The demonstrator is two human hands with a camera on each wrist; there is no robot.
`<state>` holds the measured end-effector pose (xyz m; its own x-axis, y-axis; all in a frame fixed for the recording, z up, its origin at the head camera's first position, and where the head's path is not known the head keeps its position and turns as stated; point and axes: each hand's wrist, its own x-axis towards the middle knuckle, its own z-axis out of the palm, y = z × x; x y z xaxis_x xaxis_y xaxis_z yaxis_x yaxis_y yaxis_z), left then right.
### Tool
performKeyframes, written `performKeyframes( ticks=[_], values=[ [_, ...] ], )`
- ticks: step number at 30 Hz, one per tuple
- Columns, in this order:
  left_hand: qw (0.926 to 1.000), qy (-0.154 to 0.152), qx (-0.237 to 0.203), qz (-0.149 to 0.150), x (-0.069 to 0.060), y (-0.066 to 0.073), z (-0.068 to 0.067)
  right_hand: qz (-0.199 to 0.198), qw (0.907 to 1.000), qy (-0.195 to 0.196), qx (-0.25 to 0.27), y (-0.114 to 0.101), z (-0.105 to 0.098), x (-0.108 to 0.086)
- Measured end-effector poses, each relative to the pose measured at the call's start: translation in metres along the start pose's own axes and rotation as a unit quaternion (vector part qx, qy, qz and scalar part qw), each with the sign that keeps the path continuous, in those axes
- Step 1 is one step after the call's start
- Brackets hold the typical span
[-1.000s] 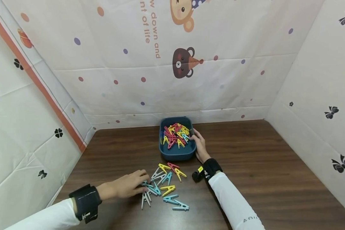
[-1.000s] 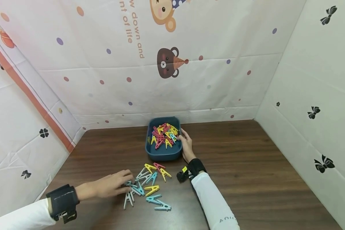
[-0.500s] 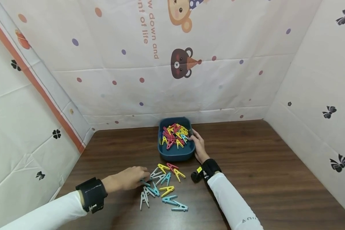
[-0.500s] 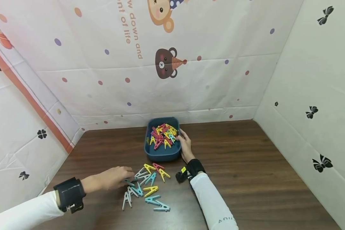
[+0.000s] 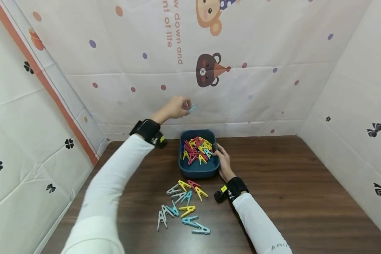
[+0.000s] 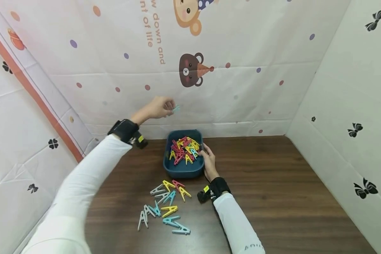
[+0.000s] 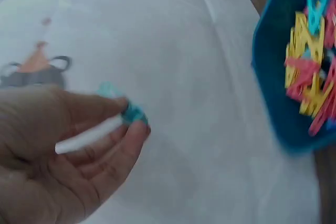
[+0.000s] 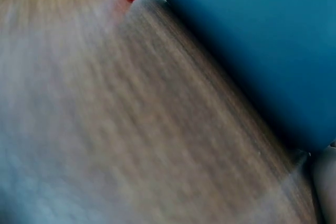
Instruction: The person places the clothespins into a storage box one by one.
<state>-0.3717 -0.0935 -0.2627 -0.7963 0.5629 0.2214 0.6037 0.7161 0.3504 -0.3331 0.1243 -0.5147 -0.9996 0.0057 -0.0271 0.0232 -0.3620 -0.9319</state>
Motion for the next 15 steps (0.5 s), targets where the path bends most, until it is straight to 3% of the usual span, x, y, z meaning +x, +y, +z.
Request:
performKeyframes(
  ticks=[2,5,8,10,11,13,14,15],
  values=[
    [0.9978,0.010,-0.006,-0.065,0.016,-0.001,0.010,0.007,1.0000,0.000,0.002,0.000,-0.001,-0.001],
    [0.9887,0.001,-0.053,-0.140,0.033,-0.014,0.038,0.011,0.9999,0.003,0.002,0.000,-0.002,-0.001],
    [0.9717,-0.024,-0.136,-0.192,0.049,-0.040,0.079,0.006,1.0000,0.005,-0.001,-0.001,-0.001,-0.001],
    [0.9584,-0.050,-0.152,-0.236,0.055,-0.051,0.105,0.004,1.0000,0.005,-0.005,-0.001,0.000,-0.001],
    [0.9542,-0.065,-0.142,-0.255,0.055,-0.052,0.116,0.005,1.0000,0.004,-0.005,-0.001,0.001,-0.002],
    [0.9526,-0.101,-0.083,-0.275,0.052,-0.051,0.135,0.006,0.9999,0.006,-0.006,-0.001,0.001,-0.001],
    [0.9458,-0.126,-0.041,-0.296,0.049,-0.042,0.139,0.006,0.9999,0.008,-0.005,-0.001,0.001,-0.001],
    [0.9440,-0.139,-0.013,-0.299,0.045,-0.038,0.144,0.006,0.9999,0.010,-0.004,-0.001,0.001,-0.001]
  ],
)
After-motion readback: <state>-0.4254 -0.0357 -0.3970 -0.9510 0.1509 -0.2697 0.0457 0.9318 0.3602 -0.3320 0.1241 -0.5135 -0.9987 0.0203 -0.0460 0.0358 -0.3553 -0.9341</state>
